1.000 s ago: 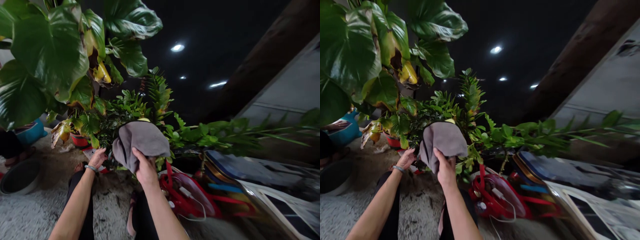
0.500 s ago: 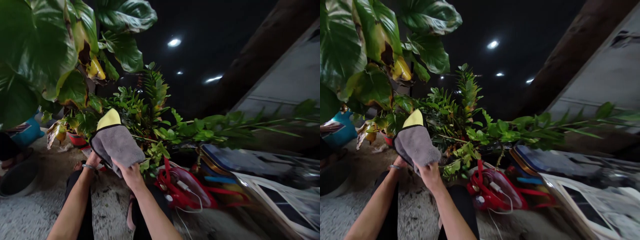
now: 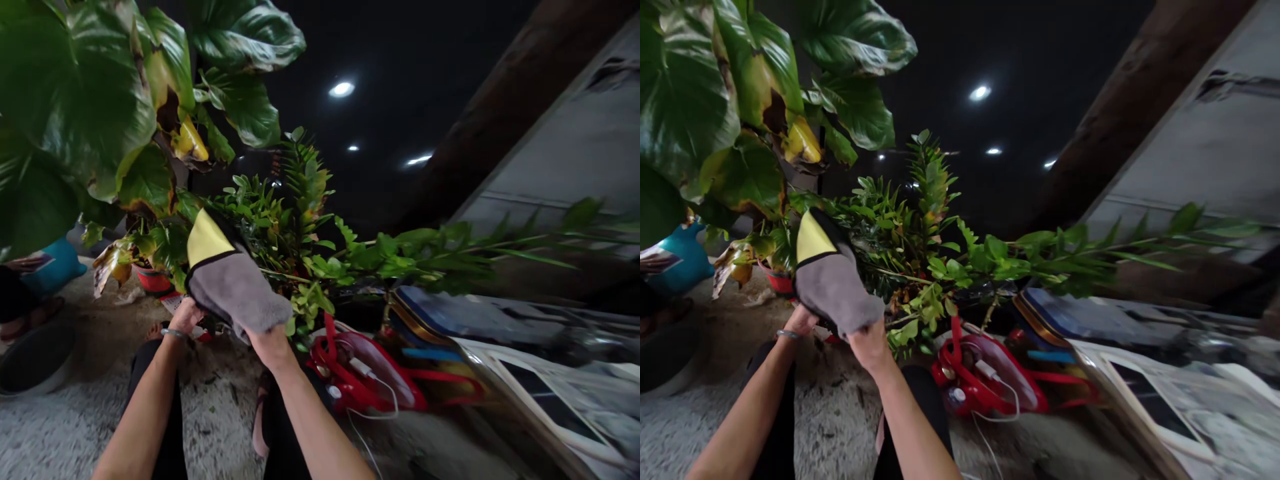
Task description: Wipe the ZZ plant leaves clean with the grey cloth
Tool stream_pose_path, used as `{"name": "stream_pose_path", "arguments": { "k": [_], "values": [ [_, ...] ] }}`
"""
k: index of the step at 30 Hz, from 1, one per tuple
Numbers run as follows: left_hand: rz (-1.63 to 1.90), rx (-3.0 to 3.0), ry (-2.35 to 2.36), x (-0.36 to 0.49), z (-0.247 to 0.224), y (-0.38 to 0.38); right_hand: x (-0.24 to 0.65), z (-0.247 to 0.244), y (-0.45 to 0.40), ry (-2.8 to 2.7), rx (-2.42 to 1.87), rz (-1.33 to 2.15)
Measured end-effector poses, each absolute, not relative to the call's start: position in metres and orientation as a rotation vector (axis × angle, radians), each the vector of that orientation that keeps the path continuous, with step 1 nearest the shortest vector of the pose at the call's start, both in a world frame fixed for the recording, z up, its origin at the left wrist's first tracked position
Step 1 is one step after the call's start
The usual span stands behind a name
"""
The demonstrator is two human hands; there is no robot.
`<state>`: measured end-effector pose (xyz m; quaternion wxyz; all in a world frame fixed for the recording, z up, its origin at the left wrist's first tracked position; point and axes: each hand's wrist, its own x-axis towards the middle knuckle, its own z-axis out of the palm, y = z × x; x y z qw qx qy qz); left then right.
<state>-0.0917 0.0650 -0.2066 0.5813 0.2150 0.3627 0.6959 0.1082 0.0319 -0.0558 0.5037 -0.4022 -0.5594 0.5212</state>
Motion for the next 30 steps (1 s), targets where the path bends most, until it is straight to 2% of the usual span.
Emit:
{"name": "stream_pose_path", "arguments": {
  "k": [3, 8, 15, 18, 21, 24, 30],
  "values": [
    [1.647, 0.459, 0.83, -0.089, -0.202, 0.064, 0.102, -0.076, 0.039, -1.105, -1.138, 1.363],
    [1.636, 0.409, 0.786, -0.096, -0.197, 0.057, 0.123, -0.106, 0.003, -0.85, -1.301, 1.596],
    [1.609, 0.394, 0.791, -0.097, -0.196, 0.056, 0.138, -0.056, 0.06, -0.661, -0.946, 1.166],
    [1.621, 0.377, 0.803, -0.093, -0.195, 0.057, 0.13, -0.069, 0.064, -0.6, -1.043, 1.358],
    [1.683, 0.33, 0.823, -0.093, -0.193, 0.058, 0.127, -0.105, 0.026, -0.712, -1.16, 1.666],
    [1.718, 0.302, 0.85, -0.094, -0.193, 0.06, 0.133, -0.12, -0.01, -0.753, -1.191, 1.777],
    [1.684, 0.309, 0.875, -0.093, -0.19, 0.059, 0.139, -0.06, 0.029, -0.751, -0.859, 1.368]
  ]
}}
